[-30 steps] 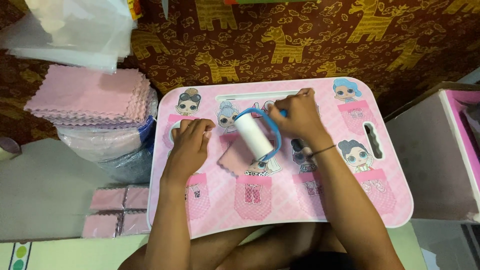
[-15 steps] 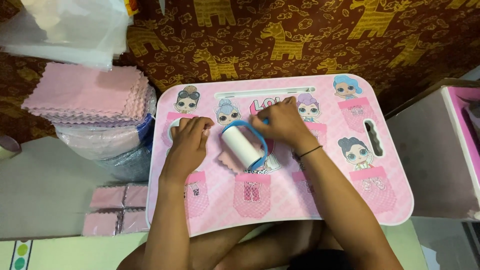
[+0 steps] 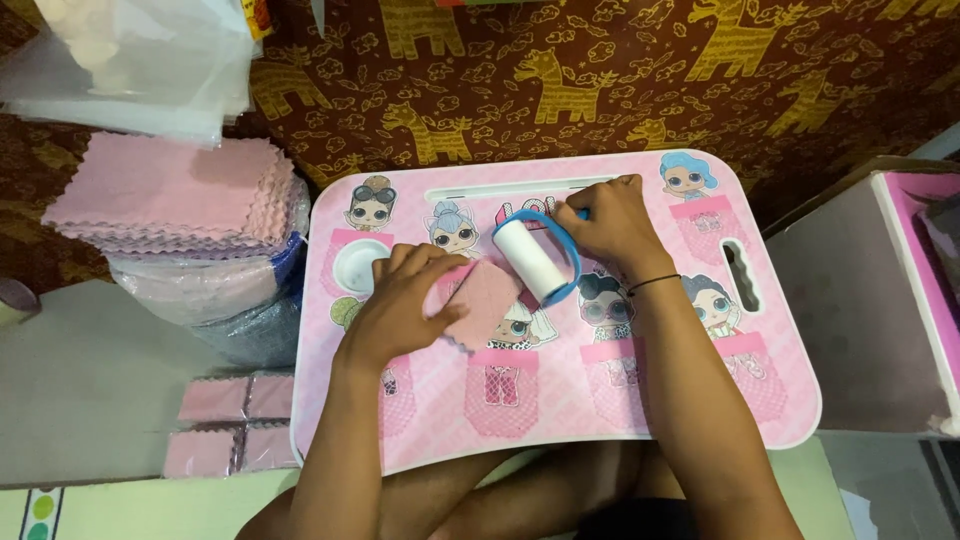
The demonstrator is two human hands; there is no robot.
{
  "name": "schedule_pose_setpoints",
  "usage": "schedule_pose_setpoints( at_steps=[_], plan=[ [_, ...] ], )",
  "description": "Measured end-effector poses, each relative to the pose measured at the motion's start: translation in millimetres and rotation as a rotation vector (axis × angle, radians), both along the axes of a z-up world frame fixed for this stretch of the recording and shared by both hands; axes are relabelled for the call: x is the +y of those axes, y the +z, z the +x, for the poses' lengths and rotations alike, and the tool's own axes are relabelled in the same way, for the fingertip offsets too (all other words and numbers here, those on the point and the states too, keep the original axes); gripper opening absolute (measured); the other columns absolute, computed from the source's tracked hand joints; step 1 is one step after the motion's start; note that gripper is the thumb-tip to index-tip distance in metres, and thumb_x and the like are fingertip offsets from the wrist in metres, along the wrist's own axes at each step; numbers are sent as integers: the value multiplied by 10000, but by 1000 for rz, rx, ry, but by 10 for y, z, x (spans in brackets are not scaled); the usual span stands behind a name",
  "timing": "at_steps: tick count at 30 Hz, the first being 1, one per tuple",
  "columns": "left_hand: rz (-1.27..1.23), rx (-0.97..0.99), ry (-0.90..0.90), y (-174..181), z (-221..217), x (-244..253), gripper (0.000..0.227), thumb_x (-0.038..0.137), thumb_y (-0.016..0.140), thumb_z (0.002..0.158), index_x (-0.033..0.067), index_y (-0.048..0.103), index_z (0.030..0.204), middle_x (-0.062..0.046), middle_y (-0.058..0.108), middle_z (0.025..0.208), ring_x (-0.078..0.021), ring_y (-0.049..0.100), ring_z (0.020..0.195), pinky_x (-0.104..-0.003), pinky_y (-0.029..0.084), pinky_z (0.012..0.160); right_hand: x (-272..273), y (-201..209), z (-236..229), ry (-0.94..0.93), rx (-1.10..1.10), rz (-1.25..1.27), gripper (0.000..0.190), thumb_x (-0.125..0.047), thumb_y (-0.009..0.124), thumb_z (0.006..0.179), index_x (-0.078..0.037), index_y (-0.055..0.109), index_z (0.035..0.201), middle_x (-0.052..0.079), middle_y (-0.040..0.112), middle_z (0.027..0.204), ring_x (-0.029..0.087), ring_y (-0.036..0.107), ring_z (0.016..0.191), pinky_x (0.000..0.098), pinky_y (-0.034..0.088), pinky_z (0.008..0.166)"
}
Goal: The person cleans a pink microfiber cloth using a lint roller on a small table and then places it into a clear plastic bag.
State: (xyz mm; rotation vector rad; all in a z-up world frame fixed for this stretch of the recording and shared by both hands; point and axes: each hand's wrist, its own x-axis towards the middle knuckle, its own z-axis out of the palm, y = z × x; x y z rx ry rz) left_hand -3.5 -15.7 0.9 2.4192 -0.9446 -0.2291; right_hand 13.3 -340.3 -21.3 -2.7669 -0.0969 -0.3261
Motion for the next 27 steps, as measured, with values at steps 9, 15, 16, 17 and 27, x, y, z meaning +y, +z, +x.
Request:
schedule_pose_setpoints(
  at_steps=[9,15,16,17,27],
  plan=[
    [13,-114,-32,-144,-37,-61,581,610,766,752,238,638,1179,-6,467,1358,-280,363,1271,-458,263,1025,-50,152,-178,83,116,470,418,-328,592,948,-130,581,581,89,541,492,260,566,553,392,411,682],
    [-112,-87,111,-205,-9,-170,444,537,782,819,173,528,819,16,549,1003,-266,466,1126,-458,270,1008,-70,271,-288,519,215,946,411,9,497,673,16,635,1060,66,610,962,260,582,922,354,467,851],
    [-118,-103,109,-228,15,-179,444,537,782,819,173,528,819,16,549,1003,-266,466,1126,-458,270,1008,-7,330,-329,525,200,937,411,9,497,673,16,635,1060,66,610,962,260,582,922,354,467,851],
    [-65,-102,130,-248,40,-186,410,512,754,845,182,511,867,6,565,998,-266,487,1102,-472,286,992,58,388,-372,558,175,960,346,64,554,755,17,643,1086,82,636,968,240,589,918,363,469,846],
    [-135,29,312,-225,42,-185,483,587,628,839,199,667,1124,-78,639,933,-272,435,905,-411,347,867,765,1225,-819,609,-463,1194,592,-14,640,939,-254,235,1299,181,634,934,272,661,786,394,594,701]
  ],
)
